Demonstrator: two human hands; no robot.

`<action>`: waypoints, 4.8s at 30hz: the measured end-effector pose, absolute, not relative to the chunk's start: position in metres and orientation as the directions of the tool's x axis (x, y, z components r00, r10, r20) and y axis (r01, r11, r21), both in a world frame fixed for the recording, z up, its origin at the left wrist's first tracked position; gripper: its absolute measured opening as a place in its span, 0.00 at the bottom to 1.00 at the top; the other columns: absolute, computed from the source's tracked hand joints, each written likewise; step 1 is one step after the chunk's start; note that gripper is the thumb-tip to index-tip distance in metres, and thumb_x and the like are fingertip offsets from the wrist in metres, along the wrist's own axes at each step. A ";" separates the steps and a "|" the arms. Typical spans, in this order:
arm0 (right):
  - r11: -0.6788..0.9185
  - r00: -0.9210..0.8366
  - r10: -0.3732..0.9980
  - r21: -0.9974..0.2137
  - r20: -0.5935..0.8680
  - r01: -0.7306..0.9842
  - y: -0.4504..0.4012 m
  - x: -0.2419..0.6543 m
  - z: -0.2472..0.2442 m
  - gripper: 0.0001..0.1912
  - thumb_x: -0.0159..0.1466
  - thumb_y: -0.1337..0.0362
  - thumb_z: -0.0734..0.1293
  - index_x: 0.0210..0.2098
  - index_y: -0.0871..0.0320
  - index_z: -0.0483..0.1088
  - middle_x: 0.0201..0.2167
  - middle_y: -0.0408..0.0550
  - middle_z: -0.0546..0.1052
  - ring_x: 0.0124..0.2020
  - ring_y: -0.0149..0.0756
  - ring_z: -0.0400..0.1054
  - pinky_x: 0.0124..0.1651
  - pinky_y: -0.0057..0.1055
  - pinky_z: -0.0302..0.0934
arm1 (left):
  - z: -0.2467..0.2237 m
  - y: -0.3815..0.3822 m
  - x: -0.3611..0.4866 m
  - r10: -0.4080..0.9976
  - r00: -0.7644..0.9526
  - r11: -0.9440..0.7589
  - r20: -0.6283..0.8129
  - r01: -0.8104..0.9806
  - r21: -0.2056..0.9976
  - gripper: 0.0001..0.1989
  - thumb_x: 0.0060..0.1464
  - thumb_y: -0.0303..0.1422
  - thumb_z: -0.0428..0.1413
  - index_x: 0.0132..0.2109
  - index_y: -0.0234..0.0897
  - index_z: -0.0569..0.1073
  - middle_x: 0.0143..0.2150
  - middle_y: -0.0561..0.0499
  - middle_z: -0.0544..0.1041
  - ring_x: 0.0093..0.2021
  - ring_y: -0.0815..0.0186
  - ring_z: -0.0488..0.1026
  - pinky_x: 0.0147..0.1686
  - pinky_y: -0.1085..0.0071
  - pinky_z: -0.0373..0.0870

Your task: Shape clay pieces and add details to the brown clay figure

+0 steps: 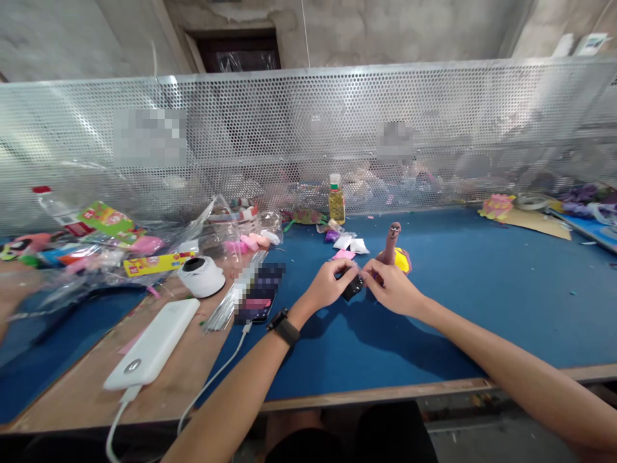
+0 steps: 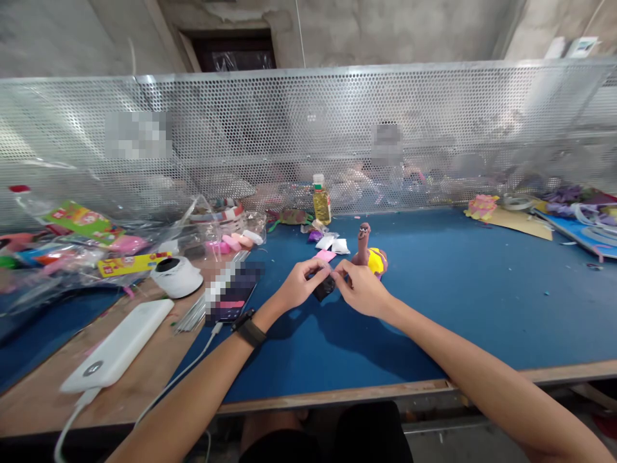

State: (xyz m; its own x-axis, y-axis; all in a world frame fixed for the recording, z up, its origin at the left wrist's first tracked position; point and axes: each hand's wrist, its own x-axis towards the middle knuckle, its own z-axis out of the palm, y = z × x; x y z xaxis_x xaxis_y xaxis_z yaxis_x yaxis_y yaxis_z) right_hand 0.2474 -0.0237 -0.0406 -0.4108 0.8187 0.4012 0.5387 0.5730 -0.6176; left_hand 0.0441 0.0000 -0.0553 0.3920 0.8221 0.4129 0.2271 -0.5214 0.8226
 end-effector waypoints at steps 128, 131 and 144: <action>0.582 -0.505 0.796 -0.648 0.332 0.491 -0.015 0.249 -0.051 0.16 0.70 0.58 0.59 0.26 0.54 0.57 0.19 0.36 0.59 0.22 0.30 0.52 0.27 0.29 0.46 | -0.055 0.005 0.045 0.836 0.466 -0.403 0.292 0.158 0.901 0.22 0.62 0.50 0.58 0.34 0.33 0.75 0.31 0.50 0.74 0.31 0.68 0.67 0.33 0.71 0.64; 0.582 -0.495 0.800 -0.635 0.338 0.508 -0.016 0.248 -0.053 0.16 0.67 0.60 0.61 0.24 0.54 0.55 0.18 0.36 0.59 0.21 0.29 0.52 0.27 0.29 0.46 | -0.052 0.001 0.045 0.813 0.519 -0.411 0.263 0.191 0.891 0.21 0.64 0.48 0.56 0.36 0.32 0.76 0.33 0.48 0.76 0.34 0.66 0.70 0.36 0.71 0.66; 0.524 -0.518 0.834 -0.566 0.191 0.636 -0.020 0.244 -0.060 0.21 0.72 0.61 0.62 0.61 0.62 0.62 0.22 0.39 0.75 0.24 0.35 0.69 0.29 0.28 0.52 | -0.068 0.041 0.027 0.922 0.131 -0.317 0.364 0.795 0.517 0.12 0.68 0.29 0.46 0.46 0.34 0.74 0.43 0.44 0.81 0.43 0.62 0.78 0.47 0.68 0.73</action>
